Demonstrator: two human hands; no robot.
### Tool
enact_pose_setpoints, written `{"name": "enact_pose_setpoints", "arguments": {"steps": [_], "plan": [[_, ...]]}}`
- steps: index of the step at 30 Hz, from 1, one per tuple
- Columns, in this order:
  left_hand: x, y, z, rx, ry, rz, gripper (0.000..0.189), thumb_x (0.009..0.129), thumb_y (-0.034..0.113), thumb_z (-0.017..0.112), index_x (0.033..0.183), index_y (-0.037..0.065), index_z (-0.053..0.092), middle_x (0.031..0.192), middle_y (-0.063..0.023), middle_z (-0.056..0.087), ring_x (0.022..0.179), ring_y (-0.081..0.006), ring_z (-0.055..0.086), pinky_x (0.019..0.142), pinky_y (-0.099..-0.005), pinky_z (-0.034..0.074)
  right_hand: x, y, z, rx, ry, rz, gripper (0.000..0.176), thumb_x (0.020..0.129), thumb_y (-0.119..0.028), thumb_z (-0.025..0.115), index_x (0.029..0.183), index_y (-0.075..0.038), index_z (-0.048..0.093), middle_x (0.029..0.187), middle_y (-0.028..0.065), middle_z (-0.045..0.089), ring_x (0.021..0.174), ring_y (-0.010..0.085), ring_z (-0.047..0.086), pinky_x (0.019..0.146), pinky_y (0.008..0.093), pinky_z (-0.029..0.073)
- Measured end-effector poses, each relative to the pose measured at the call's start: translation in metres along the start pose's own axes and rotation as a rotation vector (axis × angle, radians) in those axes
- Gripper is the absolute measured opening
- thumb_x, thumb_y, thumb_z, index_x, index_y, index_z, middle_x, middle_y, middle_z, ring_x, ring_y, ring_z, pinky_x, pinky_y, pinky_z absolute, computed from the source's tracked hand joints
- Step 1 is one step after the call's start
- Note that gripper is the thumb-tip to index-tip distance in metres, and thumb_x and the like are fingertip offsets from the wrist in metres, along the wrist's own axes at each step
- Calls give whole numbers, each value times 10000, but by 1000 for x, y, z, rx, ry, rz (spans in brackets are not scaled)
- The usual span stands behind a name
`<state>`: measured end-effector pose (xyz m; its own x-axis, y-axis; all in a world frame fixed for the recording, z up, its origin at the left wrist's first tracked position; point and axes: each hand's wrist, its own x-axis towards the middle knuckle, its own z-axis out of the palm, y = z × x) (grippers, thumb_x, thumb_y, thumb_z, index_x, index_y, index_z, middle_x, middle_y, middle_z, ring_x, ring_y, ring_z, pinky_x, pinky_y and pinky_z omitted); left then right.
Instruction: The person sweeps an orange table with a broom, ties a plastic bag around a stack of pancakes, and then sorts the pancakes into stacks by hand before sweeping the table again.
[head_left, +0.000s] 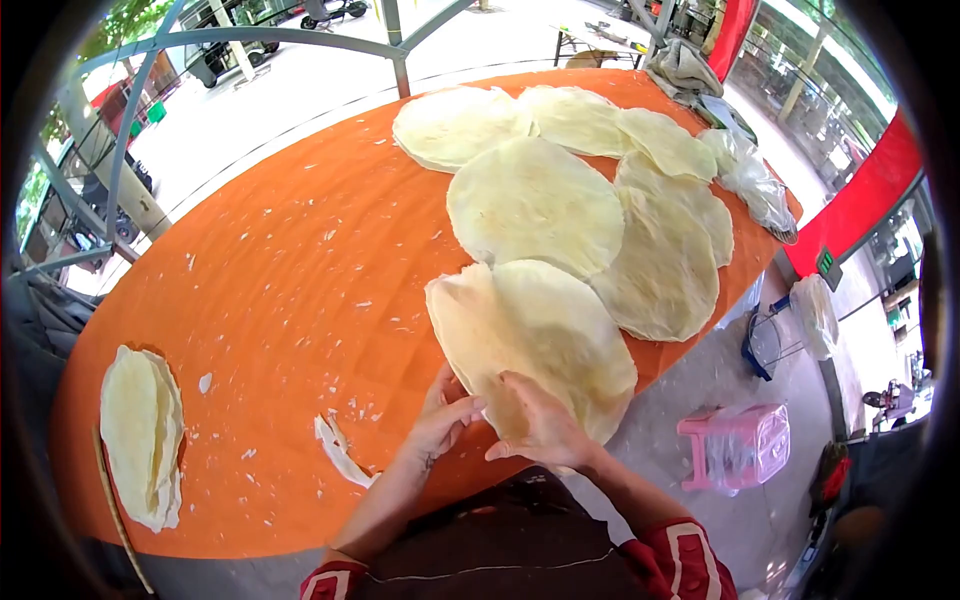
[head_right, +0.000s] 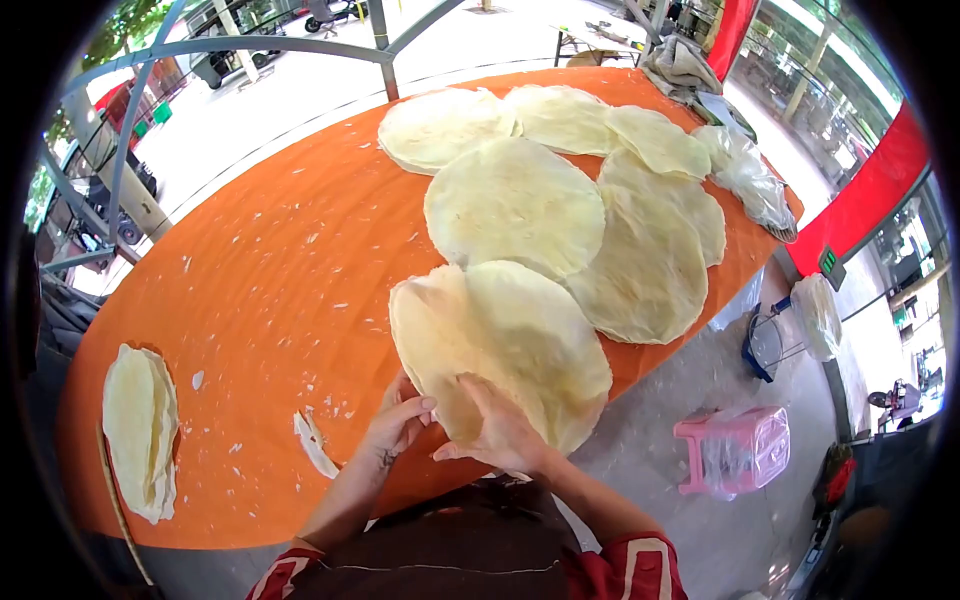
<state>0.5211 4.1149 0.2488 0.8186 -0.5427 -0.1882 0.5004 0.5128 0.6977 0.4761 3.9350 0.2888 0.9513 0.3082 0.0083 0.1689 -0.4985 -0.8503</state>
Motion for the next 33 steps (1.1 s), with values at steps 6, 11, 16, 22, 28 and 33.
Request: {"name": "enact_pose_setpoints", "arguments": {"steps": [6,11,16,22,28,33], "plan": [[-9,-6,-14,-337,-121,-21,525,686,-81,498,1191,19,395,995,-100,537,786,-146,538,702,-268,443,1,-14,4,-67,83,60,922,569,-471,747,1215,55,352,1216,241,402,1134,350,405,935,384,339],[-8,-13,-30,-403,-219,-3,471,682,-76,478,1145,4,435,959,-95,555,787,-157,542,689,-267,443,5,-17,10,-173,159,-17,525,676,-258,674,1074,18,471,903,227,541,880,346,536,723,394,437],[-25,4,-6,-341,284,-222,267,709,-39,480,971,-12,527,870,-81,564,810,-170,535,752,-285,442,2,-37,34,-496,17,423,222,742,-152,535,917,-18,564,793,236,571,789,334,576,680,405,448],[-23,-54,-75,-88,462,-82,221,804,129,589,949,-35,559,838,-48,575,766,-151,544,716,-312,472,19,93,-113,526,86,-33,114,681,-36,574,793,-47,583,760,45,597,744,166,587,675,295,475],[-37,-12,-76,-140,447,5,140,801,86,590,903,-7,566,787,-22,569,688,-125,527,673,-289,479,37,-127,-212,-439,343,23,155,713,-91,560,620,-18,459,541,-7,456,498,65,439,447,245,351],[-49,11,-94,-147,447,94,200,802,78,584,968,-30,554,892,-84,595,818,-191,575,745,-317,476,59,-176,-270,-675,358,39,121,774,-114,527,700,-19,516,552,-38,469,472,33,446,426,192,348]]}}
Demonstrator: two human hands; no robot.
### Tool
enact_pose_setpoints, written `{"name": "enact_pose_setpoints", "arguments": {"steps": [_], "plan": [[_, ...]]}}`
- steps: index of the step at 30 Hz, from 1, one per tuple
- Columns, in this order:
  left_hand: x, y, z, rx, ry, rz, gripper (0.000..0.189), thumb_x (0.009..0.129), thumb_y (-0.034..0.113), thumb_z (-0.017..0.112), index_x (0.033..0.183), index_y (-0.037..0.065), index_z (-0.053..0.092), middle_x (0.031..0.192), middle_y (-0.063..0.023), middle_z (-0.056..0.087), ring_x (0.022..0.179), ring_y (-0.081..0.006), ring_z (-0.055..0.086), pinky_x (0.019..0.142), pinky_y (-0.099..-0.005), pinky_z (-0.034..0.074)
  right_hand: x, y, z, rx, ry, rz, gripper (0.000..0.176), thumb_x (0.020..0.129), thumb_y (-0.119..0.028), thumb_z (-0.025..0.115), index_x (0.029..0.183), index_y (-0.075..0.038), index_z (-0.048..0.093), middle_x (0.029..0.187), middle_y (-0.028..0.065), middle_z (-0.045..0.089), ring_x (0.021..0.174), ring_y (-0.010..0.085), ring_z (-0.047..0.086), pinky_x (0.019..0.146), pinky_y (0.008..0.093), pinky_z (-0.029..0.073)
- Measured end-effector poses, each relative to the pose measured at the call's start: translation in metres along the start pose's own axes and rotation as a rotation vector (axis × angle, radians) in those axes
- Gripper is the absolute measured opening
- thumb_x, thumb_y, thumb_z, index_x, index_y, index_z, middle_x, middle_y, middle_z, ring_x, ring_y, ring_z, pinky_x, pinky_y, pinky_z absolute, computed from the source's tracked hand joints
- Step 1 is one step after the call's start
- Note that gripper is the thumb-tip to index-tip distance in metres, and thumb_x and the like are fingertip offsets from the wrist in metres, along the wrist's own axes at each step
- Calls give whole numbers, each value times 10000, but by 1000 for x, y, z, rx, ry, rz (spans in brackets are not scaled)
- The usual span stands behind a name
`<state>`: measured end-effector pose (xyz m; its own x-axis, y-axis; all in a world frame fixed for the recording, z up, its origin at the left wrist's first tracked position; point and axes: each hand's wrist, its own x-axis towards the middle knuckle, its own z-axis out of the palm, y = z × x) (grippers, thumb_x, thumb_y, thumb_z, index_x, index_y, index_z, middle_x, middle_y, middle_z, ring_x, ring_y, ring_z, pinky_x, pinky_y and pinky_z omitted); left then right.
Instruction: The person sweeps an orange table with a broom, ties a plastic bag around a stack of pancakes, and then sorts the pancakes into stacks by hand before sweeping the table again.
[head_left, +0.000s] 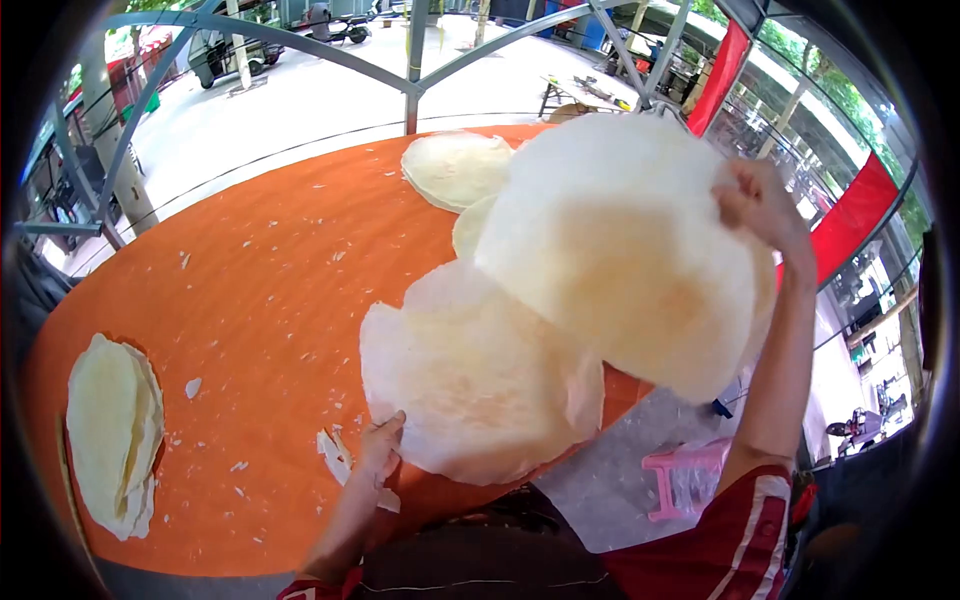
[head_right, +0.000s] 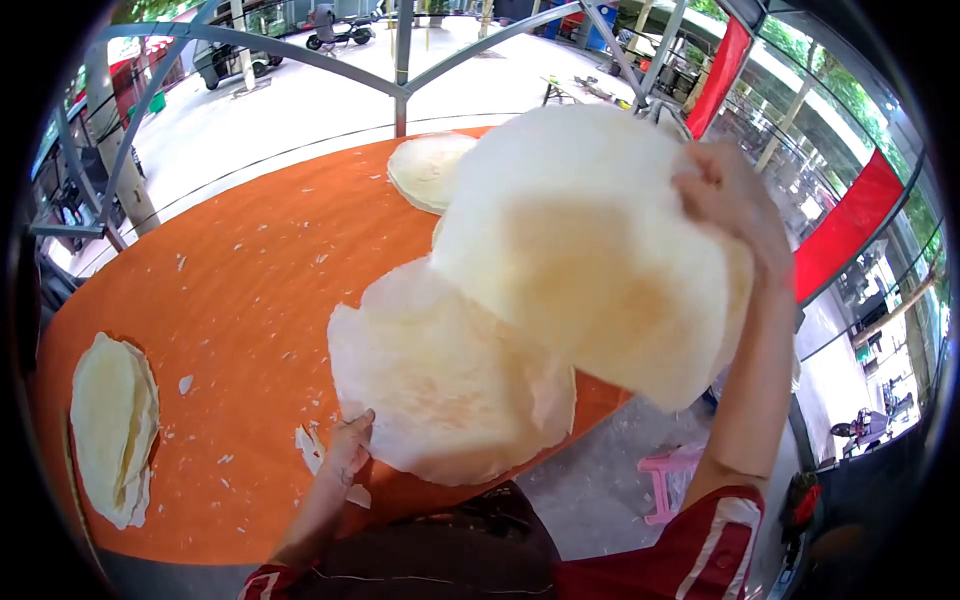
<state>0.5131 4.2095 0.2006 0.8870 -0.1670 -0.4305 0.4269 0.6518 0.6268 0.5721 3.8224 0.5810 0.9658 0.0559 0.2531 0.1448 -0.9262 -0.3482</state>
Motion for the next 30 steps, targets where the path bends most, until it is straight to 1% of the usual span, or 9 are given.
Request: {"name": "enact_pose_setpoints", "arguments": {"steps": [9,11,12,14,16,19,21,26,30], "plan": [[-3,9,-36,-65,13,-99,311,841,126,529,1096,-48,487,1112,-129,514,1016,-227,509,903,-376,396,-22,-82,105,-508,92,-281,106,739,-125,476,779,-32,508,489,109,427,420,248,434,396,335,315],[-21,21,-18,-219,-51,-142,339,847,152,523,1132,-24,470,1141,-119,497,1024,-227,506,912,-381,391,-53,-76,203,-591,396,-777,100,702,-110,474,759,-39,514,581,114,486,534,265,495,465,358,365],[-30,24,-14,-317,-87,-167,350,850,165,522,1146,-12,464,1161,-116,486,1028,-227,505,909,-381,395,-68,-101,232,-162,-205,-429,104,702,-82,477,762,-27,541,639,94,516,562,258,500,498,359,385],[-34,16,-16,-401,-107,-162,361,843,170,531,1156,3,462,1174,-119,482,1010,-223,516,884,-369,415,-105,-105,313,648,-136,-686,148,683,-109,511,797,-16,523,655,129,548,641,303,548,572,410,433],[-31,-2,-25,-362,-72,-102,362,824,151,554,1147,9,472,1159,-131,500,968,-214,541,839,-348,447,-134,-141,337,-106,-599,-554,264,735,-174,518,956,-32,494,762,131,582,738,322,568,648,404,447],[-17,-17,-24,190,-74,200,338,780,87,571,1097,-9,507,1031,-125,577,851,-195,585,734,-314,487,-130,-130,341,473,-719,-421,368,786,-231,511,1087,-37,429,868,131,594,803,327,571,694,392,455],[-15,14,-15,426,40,246,282,750,43,563,1024,-21,540,915,-100,606,775,-178,591,685,-302,491,-127,-83,352,113,-176,-481,280,813,-167,477,1064,-47,510,945,142,588,841,301,578,680,383,461],[-9,143,-21,679,-31,383,189,682,10,606,866,-24,584,799,-58,619,668,-141,573,624,-294,481,-80,27,321,22,-131,-135,190,728,-102,518,898,-20,537,838,169,573,753,341,554,636,406,448],[32,193,-118,1492,563,705,465,673,84,674,1078,-25,475,939,-126,582,757,-158,571,607,-287,474,-63,107,360,-304,-59,-159,188,684,-75,520,863,-25,494,919,164,534,862,310,520,723,402,403]]}}
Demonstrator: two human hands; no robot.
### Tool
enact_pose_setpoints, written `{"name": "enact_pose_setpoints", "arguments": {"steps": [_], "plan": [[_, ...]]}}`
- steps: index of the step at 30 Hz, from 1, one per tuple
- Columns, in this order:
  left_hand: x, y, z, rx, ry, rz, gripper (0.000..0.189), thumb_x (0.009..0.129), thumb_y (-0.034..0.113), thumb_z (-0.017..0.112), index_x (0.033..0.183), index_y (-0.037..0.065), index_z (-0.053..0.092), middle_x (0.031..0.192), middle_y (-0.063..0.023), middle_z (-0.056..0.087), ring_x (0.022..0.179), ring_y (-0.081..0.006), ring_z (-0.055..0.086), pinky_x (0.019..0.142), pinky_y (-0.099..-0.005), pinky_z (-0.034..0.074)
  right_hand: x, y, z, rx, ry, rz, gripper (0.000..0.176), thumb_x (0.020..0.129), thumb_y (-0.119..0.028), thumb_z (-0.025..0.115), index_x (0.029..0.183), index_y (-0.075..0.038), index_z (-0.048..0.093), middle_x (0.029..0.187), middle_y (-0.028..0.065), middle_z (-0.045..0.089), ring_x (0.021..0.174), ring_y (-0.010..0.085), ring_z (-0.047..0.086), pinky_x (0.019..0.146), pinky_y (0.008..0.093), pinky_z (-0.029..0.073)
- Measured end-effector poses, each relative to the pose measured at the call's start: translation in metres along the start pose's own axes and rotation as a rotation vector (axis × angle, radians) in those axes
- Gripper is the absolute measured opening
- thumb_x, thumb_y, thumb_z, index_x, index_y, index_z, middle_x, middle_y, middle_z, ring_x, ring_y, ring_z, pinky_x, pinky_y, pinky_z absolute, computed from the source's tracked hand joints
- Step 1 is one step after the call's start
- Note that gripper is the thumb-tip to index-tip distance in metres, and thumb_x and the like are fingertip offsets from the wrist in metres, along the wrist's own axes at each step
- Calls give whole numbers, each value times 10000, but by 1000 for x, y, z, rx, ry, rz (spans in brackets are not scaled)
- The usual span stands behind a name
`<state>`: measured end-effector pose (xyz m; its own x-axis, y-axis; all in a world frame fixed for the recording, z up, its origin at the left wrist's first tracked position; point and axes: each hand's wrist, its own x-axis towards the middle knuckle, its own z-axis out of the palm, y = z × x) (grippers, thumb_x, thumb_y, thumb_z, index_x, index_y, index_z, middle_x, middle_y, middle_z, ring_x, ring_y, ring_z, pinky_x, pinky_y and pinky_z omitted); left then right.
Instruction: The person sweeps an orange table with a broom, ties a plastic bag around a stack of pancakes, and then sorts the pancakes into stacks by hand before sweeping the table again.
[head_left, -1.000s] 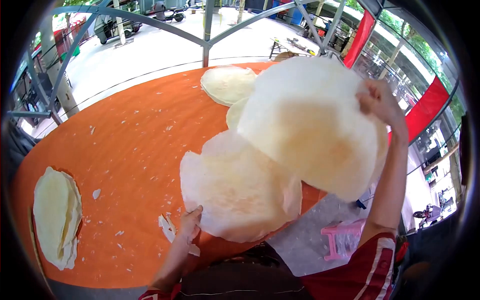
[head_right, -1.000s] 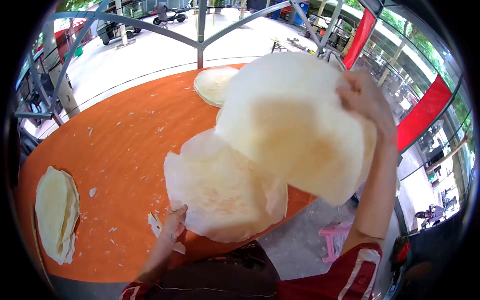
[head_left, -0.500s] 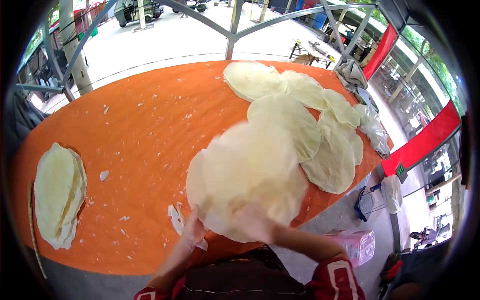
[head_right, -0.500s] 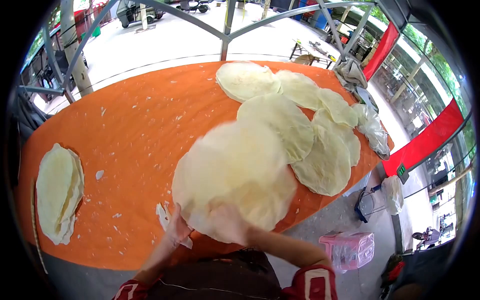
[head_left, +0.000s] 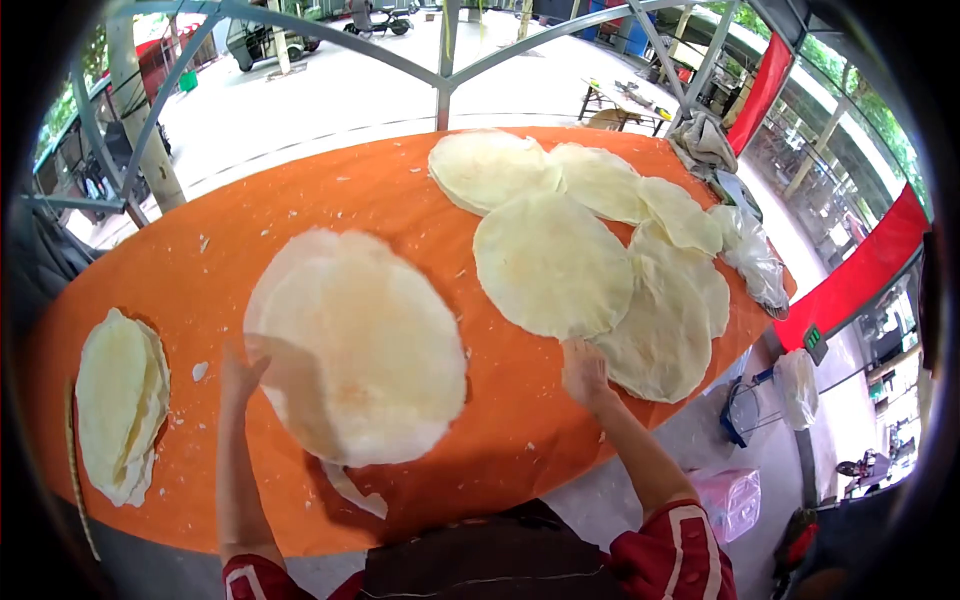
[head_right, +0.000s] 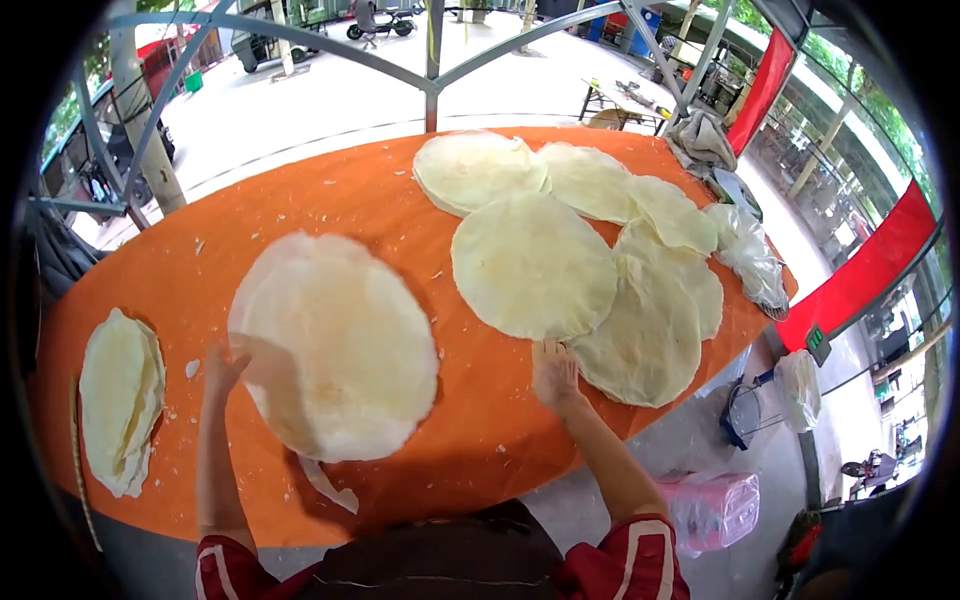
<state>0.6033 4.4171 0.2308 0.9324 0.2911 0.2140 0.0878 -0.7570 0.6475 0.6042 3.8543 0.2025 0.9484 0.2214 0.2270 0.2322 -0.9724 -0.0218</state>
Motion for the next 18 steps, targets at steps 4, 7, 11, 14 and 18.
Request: {"name": "enact_pose_setpoints", "arguments": {"steps": [4,7,11,14,18], "plan": [[-22,42,29,-114,299,-22,545,679,81,685,1150,2,423,997,-123,542,820,-161,551,631,-279,481,22,40,22,-378,289,-229,275,672,-98,554,925,-27,474,991,148,484,906,276,480,790,381,367],[-65,117,87,-447,-65,-32,522,694,49,668,1159,50,431,984,-82,534,813,-152,537,669,-273,483,45,75,36,-321,282,-299,255,714,-133,538,937,-24,481,956,152,502,874,274,500,778,368,384],[-115,198,158,-924,-475,-208,500,752,53,643,1181,11,388,1042,-113,515,902,-180,543,746,-286,476,70,86,16,110,-14,-391,169,736,-173,555,814,-34,498,703,134,569,653,281,573,580,375,451],[-127,267,178,-1098,-578,-475,743,740,74,670,1291,-75,194,1130,-212,434,917,-225,544,741,-293,476,60,40,-27,262,-56,-460,171,721,-173,572,670,-44,472,523,115,525,506,327,534,446,383,411],[-123,298,230,-1226,-560,-296,729,723,44,678,1281,0,211,1149,-140,452,942,-213,545,774,-315,478,37,11,-51,837,-479,-363,249,695,-273,668,714,-43,574,543,72,544,503,203,530,490,316,411]]}}
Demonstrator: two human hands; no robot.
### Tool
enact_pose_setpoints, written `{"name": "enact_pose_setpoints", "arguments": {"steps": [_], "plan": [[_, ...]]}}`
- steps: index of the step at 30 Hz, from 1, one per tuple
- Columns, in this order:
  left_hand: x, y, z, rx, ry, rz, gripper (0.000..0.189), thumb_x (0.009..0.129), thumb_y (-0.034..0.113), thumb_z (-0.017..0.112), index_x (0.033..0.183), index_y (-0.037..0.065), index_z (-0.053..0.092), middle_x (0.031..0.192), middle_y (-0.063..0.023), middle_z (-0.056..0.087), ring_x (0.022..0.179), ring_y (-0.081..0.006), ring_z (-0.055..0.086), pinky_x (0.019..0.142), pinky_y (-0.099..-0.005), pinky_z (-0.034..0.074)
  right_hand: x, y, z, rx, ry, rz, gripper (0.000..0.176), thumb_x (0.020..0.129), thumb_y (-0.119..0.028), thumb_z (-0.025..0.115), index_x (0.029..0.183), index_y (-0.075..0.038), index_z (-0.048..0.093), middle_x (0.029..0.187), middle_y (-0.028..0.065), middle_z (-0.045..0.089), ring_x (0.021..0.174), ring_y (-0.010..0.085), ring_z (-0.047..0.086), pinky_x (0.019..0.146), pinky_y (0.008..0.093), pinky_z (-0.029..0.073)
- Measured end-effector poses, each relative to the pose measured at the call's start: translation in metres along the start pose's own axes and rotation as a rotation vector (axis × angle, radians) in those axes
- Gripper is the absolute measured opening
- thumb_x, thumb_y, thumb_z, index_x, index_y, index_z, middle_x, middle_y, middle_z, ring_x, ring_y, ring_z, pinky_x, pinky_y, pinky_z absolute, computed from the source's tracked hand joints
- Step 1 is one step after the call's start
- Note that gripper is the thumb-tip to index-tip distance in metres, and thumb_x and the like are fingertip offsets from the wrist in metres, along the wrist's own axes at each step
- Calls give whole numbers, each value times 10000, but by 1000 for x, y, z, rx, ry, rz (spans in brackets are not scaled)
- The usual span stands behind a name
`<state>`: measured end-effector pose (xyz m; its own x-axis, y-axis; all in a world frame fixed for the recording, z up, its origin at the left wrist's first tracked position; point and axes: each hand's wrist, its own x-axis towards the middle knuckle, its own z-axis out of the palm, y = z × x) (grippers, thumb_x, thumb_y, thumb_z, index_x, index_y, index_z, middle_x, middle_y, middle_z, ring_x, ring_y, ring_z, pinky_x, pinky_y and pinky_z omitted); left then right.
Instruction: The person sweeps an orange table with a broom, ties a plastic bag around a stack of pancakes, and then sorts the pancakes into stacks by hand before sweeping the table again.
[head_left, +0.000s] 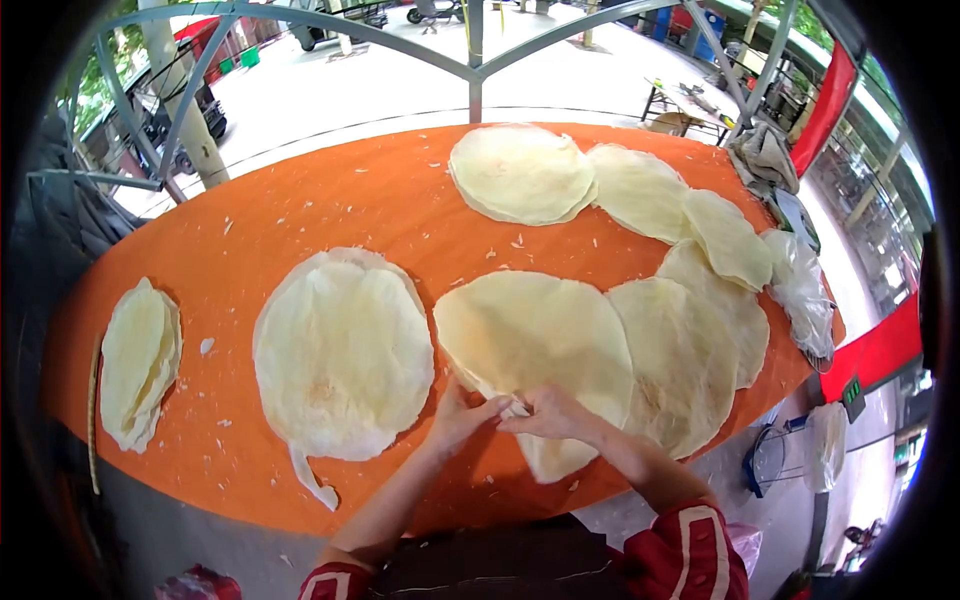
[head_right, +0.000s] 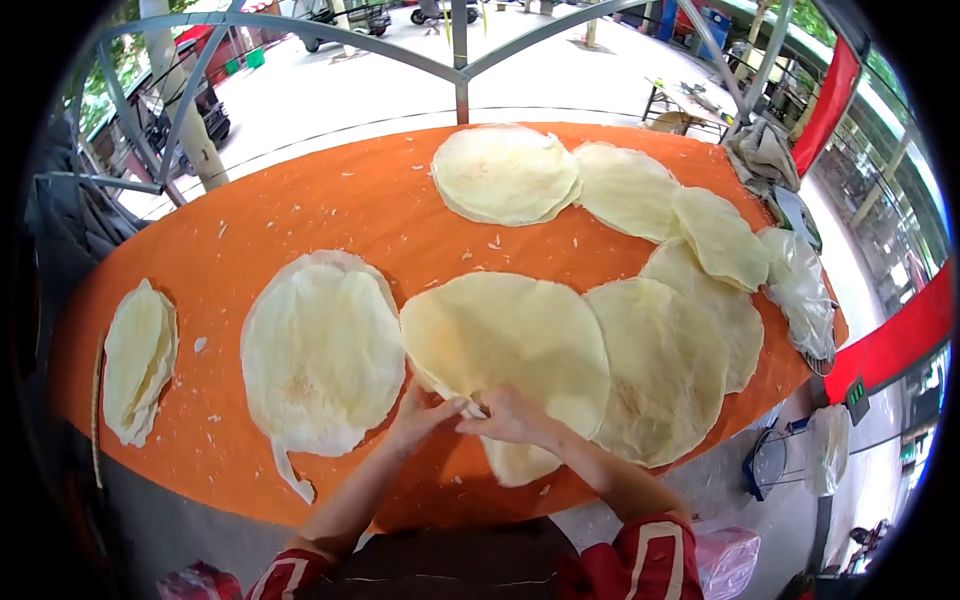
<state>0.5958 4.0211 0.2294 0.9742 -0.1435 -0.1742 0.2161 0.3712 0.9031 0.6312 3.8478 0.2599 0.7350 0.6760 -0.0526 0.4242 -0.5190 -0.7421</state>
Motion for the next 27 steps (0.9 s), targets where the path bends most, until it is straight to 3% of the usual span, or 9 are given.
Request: {"name": "enact_pose_setpoints", "arguments": {"steps": [4,9,13,18,19,22,23,24,27], "plan": [[-4,13,22,0,-67,70,695,703,26,686,1252,30,260,1124,-93,483,968,-194,536,827,-317,460,-12,14,8,335,27,119,271,730,-259,682,782,-2,611,555,3,517,526,57,465,486,250,381],[-10,-5,5,-70,-78,-5,562,698,2,641,1191,10,372,1075,-74,527,951,-170,539,814,-305,453,-32,31,25,470,173,133,176,789,-175,606,775,0,622,667,18,586,580,77,517,521,228,405],[-11,-30,-9,-92,294,-11,248,723,19,585,965,-20,552,841,-55,596,738,-133,559,638,-269,452,-29,52,11,702,339,331,139,815,-116,546,788,-4,624,694,36,613,609,101,560,544,238,439],[-20,43,-68,-89,257,85,117,704,-35,588,819,-14,598,662,-29,586,616,-113,557,549,-246,455,-10,39,-156,546,537,239,103,788,-58,524,720,-38,598,632,0,567,525,64,495,498,222,415],[-27,62,-84,-51,253,111,145,700,-46,588,842,-17,589,691,-47,591,639,-124,569,554,-249,469,-10,49,-196,280,461,101,101,787,-74,534,712,-43,594,607,-14,555,505,48,483,461,208,389],[-46,100,-127,-143,338,201,254,689,-53,594,936,-25,543,798,-93,599,693,-166,599,598,-279,513,9,-3,-283,56,431,237,142,789,-182,566,716,-64,598,592,-17,550,506,57,495,418,221,363],[-53,100,-152,-67,389,183,302,678,-56,599,969,-26,522,830,-103,596,703,-176,600,618,-292,518,18,-30,-287,206,568,285,149,783,-194,560,758,-52,598,628,-30,549,543,41,499,435,207,364],[-60,96,-177,10,442,163,351,668,-58,605,1002,-26,502,861,-112,594,712,-186,602,637,-305,523,32,-40,-309,-206,515,71,150,789,-131,541,644,-91,530,574,-56,474,464,16,415,410,172,304],[-74,83,-217,65,543,107,388,642,-46,624,1007,-24,496,868,-116,591,734,-206,598,642,-323,518,77,-108,-298,-221,517,-50,134,806,-105,493,725,-19,556,582,-59,446,479,11,374,413,179,282]]}}
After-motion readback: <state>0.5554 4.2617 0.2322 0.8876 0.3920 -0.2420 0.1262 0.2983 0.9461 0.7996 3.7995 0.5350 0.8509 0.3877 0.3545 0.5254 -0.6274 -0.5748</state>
